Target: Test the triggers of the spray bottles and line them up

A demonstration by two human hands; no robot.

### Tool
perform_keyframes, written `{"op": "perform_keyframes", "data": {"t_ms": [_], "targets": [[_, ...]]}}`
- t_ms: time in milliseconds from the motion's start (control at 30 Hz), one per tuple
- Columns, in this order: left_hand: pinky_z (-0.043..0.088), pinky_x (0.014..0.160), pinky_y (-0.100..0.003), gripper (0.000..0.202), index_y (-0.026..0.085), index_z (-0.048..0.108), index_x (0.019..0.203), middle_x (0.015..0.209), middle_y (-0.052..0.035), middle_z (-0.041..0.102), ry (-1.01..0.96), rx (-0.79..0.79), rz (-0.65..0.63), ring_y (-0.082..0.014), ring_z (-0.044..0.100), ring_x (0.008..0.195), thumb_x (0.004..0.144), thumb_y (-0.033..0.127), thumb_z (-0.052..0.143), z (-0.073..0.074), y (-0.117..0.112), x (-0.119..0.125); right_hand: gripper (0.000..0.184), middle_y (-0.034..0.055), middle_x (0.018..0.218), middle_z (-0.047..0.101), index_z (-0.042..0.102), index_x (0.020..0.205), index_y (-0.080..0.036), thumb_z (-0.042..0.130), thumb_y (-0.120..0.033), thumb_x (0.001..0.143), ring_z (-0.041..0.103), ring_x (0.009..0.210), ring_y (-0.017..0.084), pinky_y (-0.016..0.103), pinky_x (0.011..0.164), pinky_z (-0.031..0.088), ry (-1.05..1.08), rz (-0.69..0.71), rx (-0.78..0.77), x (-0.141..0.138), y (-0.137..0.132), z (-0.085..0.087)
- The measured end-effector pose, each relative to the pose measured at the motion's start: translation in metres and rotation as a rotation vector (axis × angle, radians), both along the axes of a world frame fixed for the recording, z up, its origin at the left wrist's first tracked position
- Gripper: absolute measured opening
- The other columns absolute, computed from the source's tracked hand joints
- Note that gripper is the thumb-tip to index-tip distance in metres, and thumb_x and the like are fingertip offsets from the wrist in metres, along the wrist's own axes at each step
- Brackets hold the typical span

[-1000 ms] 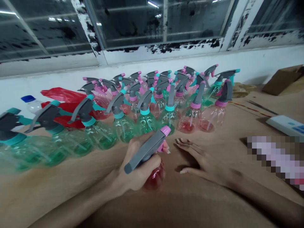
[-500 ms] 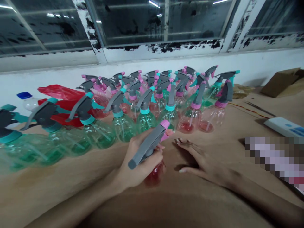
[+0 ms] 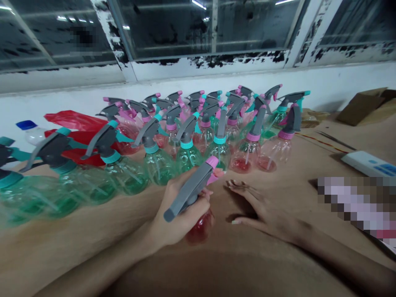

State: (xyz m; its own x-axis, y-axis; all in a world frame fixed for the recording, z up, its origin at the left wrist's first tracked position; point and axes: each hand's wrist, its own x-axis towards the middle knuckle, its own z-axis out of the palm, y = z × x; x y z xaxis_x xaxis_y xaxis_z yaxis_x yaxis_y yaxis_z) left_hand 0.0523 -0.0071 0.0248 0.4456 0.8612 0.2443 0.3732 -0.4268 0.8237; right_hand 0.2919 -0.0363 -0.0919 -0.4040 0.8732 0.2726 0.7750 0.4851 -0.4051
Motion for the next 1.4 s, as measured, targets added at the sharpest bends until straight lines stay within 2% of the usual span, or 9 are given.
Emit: {"op": "perform_keyframes", "data": {"t_ms": [100, 333, 567, 833, 1000, 1167, 1400], "targets": [[0.052, 0.069, -0.029, 0.016, 0.024, 0.058, 0.086, 0.077, 0.0000, 0.062, 0.004, 0.015, -0.010, -0.0175, 0.065, 0.073, 0.073, 0.019, 0.049, -0.0024, -0.0002, -0.0011, 0.078, 0.0100, 0.147, 0.038, 0.020, 0.146, -0.026, 0.057, -0.052, 0.082, 0.035, 0.135, 0.027, 0.050, 0.108, 0.034, 0.009, 0.012, 0.009, 0.0004, 0.0005, -0.0014], [0.051, 0.068, -0.027, 0.011, 0.023, 0.058, 0.077, 0.077, -0.0002, 0.064, 0.013, 0.001, 0.000, -0.0168, 0.064, 0.072, 0.071, 0.018, 0.050, 0.0004, 0.0001, -0.0004, 0.076, 0.0095, 0.145, 0.042, 0.021, 0.146, -0.027, 0.058, -0.049, 0.083, 0.038, 0.132, 0.028, 0.052, 0.106, 0.036, 0.004, 0.017, 0.032, 0.0000, -0.0001, 0.0016], [0.052, 0.069, -0.027, 0.017, 0.024, 0.061, 0.083, 0.075, 0.0000, 0.063, 0.016, 0.000, -0.003, -0.0172, 0.064, 0.072, 0.071, 0.019, 0.050, 0.0004, 0.0006, -0.0006, 0.077, 0.0082, 0.146, 0.041, 0.022, 0.146, -0.029, 0.059, -0.049, 0.082, 0.037, 0.133, 0.028, 0.052, 0.107, 0.035, 0.017, 0.015, 0.029, -0.0001, -0.0003, 0.0014], [0.051, 0.069, -0.026, 0.014, 0.024, 0.060, 0.078, 0.076, 0.0001, 0.064, 0.021, 0.010, -0.009, -0.0162, 0.063, 0.071, 0.072, 0.019, 0.049, 0.0025, -0.0004, 0.0006, 0.075, 0.0085, 0.145, 0.041, 0.024, 0.146, -0.027, 0.059, -0.049, 0.082, 0.038, 0.133, 0.027, 0.050, 0.108, 0.035, 0.019, 0.019, 0.030, 0.0001, 0.0006, 0.0002], [0.051, 0.067, -0.027, 0.020, 0.025, 0.062, 0.086, 0.075, 0.0006, 0.064, 0.028, 0.004, -0.004, -0.0167, 0.063, 0.069, 0.073, 0.021, 0.048, 0.0028, -0.0006, -0.0005, 0.076, 0.0086, 0.145, 0.041, 0.023, 0.146, -0.027, 0.058, -0.049, 0.083, 0.037, 0.133, 0.028, 0.052, 0.107, 0.036, 0.027, 0.022, 0.032, 0.0009, 0.0008, -0.0010], [0.052, 0.069, -0.025, 0.021, 0.025, 0.063, 0.087, 0.076, 0.0003, 0.065, 0.022, 0.000, -0.011, -0.0161, 0.065, 0.071, 0.072, 0.019, 0.050, 0.0020, -0.0002, 0.0000, 0.076, 0.0085, 0.145, 0.042, 0.024, 0.145, -0.027, 0.059, -0.050, 0.082, 0.038, 0.132, 0.028, 0.051, 0.107, 0.036, 0.024, 0.022, 0.043, 0.0001, 0.0011, -0.0013], [0.052, 0.071, -0.027, 0.025, 0.025, 0.065, 0.091, 0.077, 0.0005, 0.066, -0.011, 0.005, -0.020, -0.0165, 0.066, 0.072, 0.073, 0.017, 0.049, -0.0002, -0.0001, 0.0000, 0.075, 0.0088, 0.145, 0.042, 0.025, 0.145, -0.027, 0.059, -0.049, 0.082, 0.038, 0.132, 0.028, 0.050, 0.107, 0.036, 0.026, 0.010, 0.037, -0.0007, 0.0002, -0.0003]]}}
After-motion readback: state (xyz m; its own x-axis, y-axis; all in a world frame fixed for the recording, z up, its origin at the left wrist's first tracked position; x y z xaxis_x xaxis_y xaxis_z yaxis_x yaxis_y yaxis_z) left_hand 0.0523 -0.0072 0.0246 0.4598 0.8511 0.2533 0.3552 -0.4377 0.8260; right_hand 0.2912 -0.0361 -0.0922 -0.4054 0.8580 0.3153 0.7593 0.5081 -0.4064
